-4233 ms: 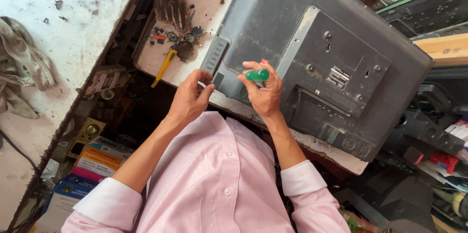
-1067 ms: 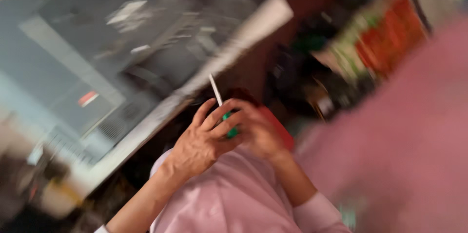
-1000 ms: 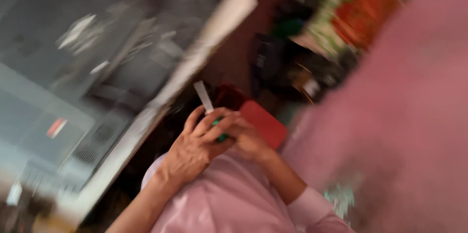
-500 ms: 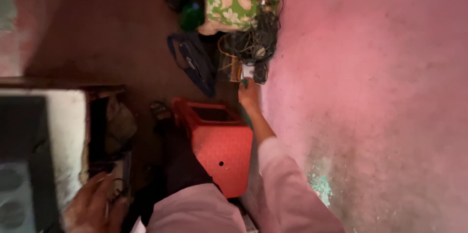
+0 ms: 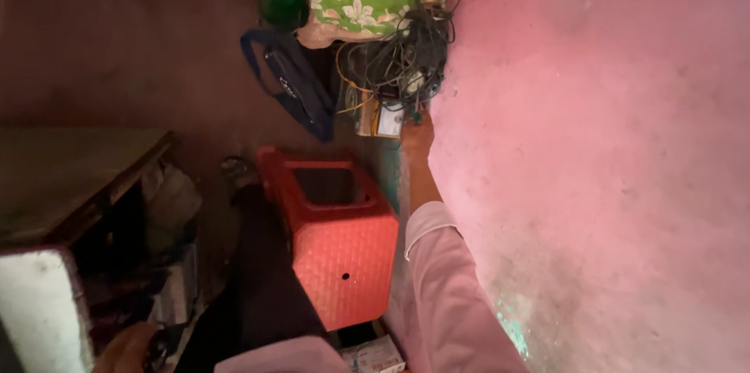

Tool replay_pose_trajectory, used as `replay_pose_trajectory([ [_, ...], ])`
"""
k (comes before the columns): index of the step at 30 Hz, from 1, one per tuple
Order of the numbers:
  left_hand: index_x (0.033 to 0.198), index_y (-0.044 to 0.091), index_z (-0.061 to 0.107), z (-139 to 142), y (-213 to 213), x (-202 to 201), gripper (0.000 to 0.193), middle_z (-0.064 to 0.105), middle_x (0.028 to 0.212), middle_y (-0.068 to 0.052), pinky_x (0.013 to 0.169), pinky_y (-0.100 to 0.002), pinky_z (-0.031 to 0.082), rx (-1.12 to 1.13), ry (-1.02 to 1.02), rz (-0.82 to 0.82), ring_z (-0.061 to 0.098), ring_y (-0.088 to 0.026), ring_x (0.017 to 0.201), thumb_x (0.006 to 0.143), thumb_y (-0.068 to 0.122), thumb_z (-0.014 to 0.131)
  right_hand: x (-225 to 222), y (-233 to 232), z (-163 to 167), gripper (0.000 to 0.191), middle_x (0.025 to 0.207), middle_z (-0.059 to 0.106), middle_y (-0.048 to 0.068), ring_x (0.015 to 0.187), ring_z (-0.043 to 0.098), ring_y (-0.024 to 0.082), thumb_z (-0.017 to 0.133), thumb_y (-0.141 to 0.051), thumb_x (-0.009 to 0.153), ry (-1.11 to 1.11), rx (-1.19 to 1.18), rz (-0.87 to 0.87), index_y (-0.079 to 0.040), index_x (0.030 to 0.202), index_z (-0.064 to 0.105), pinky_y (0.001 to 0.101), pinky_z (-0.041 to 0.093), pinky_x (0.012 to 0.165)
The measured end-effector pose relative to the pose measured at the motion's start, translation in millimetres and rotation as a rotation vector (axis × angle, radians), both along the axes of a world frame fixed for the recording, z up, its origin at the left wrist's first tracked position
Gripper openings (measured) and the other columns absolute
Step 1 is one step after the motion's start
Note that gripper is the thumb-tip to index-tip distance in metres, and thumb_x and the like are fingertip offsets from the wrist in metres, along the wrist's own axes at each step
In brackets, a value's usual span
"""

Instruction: The person uses a green-handled screwdriver to remove multiple screws from the back panel of a CRT television. They systematically loosen and remove screws from various locations on the casing, placing them aside on the workbench.

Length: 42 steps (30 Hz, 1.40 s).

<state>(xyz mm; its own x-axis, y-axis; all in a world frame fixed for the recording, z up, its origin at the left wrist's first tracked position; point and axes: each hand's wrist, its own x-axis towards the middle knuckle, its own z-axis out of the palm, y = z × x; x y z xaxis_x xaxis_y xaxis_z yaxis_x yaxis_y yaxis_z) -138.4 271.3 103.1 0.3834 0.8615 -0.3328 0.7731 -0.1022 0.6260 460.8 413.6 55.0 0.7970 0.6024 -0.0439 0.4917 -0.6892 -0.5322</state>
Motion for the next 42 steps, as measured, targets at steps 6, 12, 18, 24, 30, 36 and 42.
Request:
replay_pose_trajectory([
  [6, 0.131, 0.010, 0.061, 10, 17, -3, 0.055, 0.062, 0.130, -0.016, 0.109, -0.044, 0.052, -0.002, 0.133, 0.111, 0.064, -0.032, 0.122, 0.080, 0.025, 0.070, 36, 7, -12, 0.025, 0.080, 0.073, 0.015, 0.068, 0.069, 0.026, 0.065, -0.014, 0.090, 0.102, -0.157, 0.076, 0.000, 0.109, 0.074, 0.0384, 0.054, 0.063],
  [12, 0.126, 0.012, 0.066, 12, 11, 7, 0.053, 0.063, 0.129, -0.016, 0.109, -0.042, 0.052, -0.035, 0.160, 0.122, 0.065, -0.032, 0.122, 0.074, 0.019, 0.074, 32, 18, -12, 0.026, 0.076, 0.074, 0.017, 0.067, 0.071, 0.026, 0.064, -0.017, 0.094, 0.044, -0.063, -0.134, 0.001, 0.111, 0.072, 0.0386, 0.054, 0.066],
  [18, 0.127, 0.011, 0.066, 19, 5, 3, 0.074, 0.064, 0.127, -0.019, 0.111, -0.049, 0.051, -0.095, 0.100, 0.074, 0.063, -0.037, 0.125, 0.055, 0.012, 0.084, 12, 12, -37, 0.029, 0.089, 0.074, 0.020, 0.075, 0.069, 0.028, 0.060, -0.012, 0.094, -0.051, 0.114, -0.176, 0.002, 0.117, 0.070, 0.0388, 0.055, 0.071],
  [24, 0.130, 0.011, 0.064, 20, 0, -9, 0.073, 0.064, 0.128, -0.017, 0.108, -0.046, 0.053, -0.222, 0.151, 0.110, 0.064, -0.035, 0.125, 0.060, 0.011, 0.085, 29, 11, -41, 0.037, 0.074, 0.062, 0.012, 0.051, 0.051, 0.017, 0.063, -0.004, 0.091, 0.485, 0.151, -0.335, 0.000, 0.127, 0.064, 0.0335, 0.039, 0.045],
  [30, 0.131, 0.009, 0.061, 23, 0, -6, 0.075, 0.061, 0.130, -0.020, 0.105, -0.049, 0.052, -0.268, 0.162, 0.096, 0.061, -0.038, 0.127, 0.060, 0.013, 0.084, 31, 6, -41, 0.032, 0.071, 0.062, 0.006, 0.047, 0.053, 0.012, 0.061, -0.006, 0.093, 0.583, 0.166, -0.421, 0.001, 0.124, 0.061, 0.0273, 0.039, 0.040],
  [36, 0.136, 0.010, 0.058, 52, 15, 11, 0.067, 0.059, 0.136, -0.020, 0.103, -0.047, 0.052, -0.341, 0.180, 0.125, 0.061, -0.039, 0.127, 0.072, 0.017, 0.079, 22, 9, -41, 0.036, 0.080, 0.062, 0.003, 0.056, 0.055, 0.011, 0.065, -0.007, 0.095, 0.498, 0.494, -0.320, -0.002, 0.129, 0.053, 0.0257, 0.045, 0.045],
  [42, 0.137, 0.012, 0.057, 115, 40, 38, 0.062, 0.058, 0.140, -0.015, 0.102, -0.046, 0.052, -0.360, 0.323, 0.196, 0.061, -0.036, 0.126, 0.080, 0.026, 0.076, 26, 2, -33, 0.030, 0.093, 0.070, 0.016, 0.067, 0.063, 0.020, 0.057, 0.000, 0.093, 0.714, 0.369, -0.233, 0.003, 0.123, 0.057, 0.0308, 0.049, 0.052],
])
